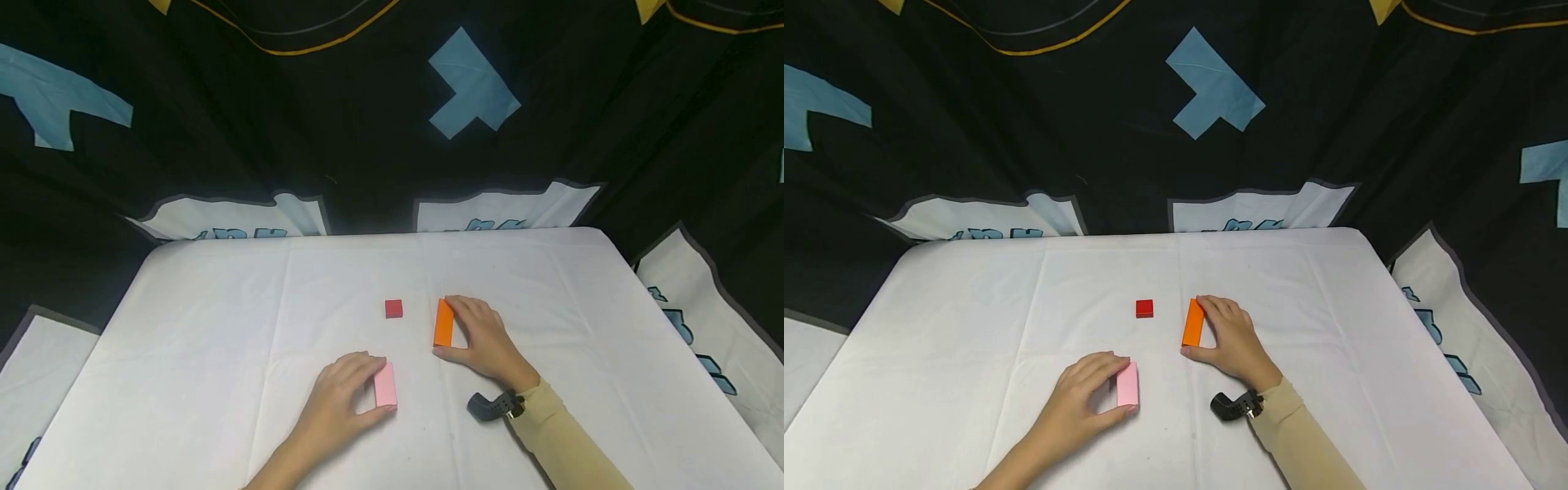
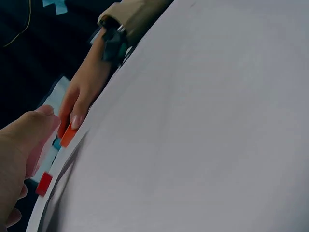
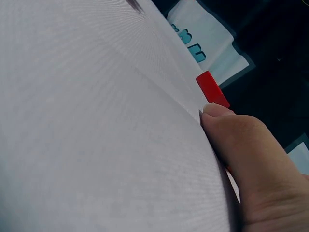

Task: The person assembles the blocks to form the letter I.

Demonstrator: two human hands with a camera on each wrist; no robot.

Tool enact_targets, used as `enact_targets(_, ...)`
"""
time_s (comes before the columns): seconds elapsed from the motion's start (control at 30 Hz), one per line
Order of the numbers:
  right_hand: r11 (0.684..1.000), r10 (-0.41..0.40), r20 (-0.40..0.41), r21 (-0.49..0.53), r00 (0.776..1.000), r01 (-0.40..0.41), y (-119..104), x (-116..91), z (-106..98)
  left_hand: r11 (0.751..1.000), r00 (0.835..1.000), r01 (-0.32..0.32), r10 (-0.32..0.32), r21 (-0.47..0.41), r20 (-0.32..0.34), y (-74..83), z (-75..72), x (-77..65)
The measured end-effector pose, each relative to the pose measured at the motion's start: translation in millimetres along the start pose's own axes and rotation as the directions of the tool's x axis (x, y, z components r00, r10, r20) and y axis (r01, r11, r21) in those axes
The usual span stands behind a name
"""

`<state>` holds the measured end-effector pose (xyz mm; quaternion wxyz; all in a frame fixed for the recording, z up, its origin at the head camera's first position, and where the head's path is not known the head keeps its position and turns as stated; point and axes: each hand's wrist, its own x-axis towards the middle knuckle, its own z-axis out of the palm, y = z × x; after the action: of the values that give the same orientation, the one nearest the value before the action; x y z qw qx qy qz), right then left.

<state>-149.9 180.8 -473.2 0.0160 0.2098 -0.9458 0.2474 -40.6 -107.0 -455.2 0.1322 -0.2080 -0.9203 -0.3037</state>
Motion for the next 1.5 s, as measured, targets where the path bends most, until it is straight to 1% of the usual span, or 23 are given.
enact_targets(0.27, 1.0, -0.017, -0.016, -0.005, 1.0, 0.017, 0, 0, 0, 0.997, 0.998, -0.062, 0.061, 0.035, 0.022, 10.5, 5.4, -14.2)
enact_targets(0.5, 1.0, -0.006, -0.006, -0.008, 1.0, 0.006, 1, 0, 1, 0.997, 0.996, -0.069, 0.068, 0.023, 0.053, 15.6, 9.7, -23.3)
enact_targets(0.7, 1.0, -0.012, -0.003, -0.013, 1.0, 0.012, 2, 0, 1, 0.995, 0.996, -0.087, 0.085, 0.045, 0.035, 17.6, 13.6, -26.7)
enact_targets(0.87, 1.0, -0.014, 0.0, -0.017, 1.0, 0.014, 3, 0, 2, 0.991, 0.995, -0.099, 0.097, 0.089, 0.018, 17.7, 15.1, -27.2)
enact_targets(1.07, 1.0, -0.013, 0.0, -0.022, 1.0, 0.013, 3, 1, 2, 0.99, 0.996, -0.089, 0.086, 0.113, 0.029, 18.0, 14.6, -27.7)
enact_targets(1.2, 1.0, -0.01, -0.002, -0.028, 1.0, 0.01, 3, 1, 2, 0.987, 0.995, -0.094, 0.091, 0.133, 0.028, 17.3, 15.4, -28.7)
enact_targets(1.33, 0.999, -0.017, -0.014, -0.029, 1.0, 0.017, 2, 1, 2, 0.982, 0.993, -0.113, 0.114, 0.149, 0.0, 16.0, 16.1, -29.8)
enact_targets(1.5, 1.0, -0.009, -0.007, -0.022, 1.0, 0.009, 3, 0, 2, 0.985, 0.99, -0.121, 0.128, 0.123, -0.051, 14.9, 14.6, -30.5)
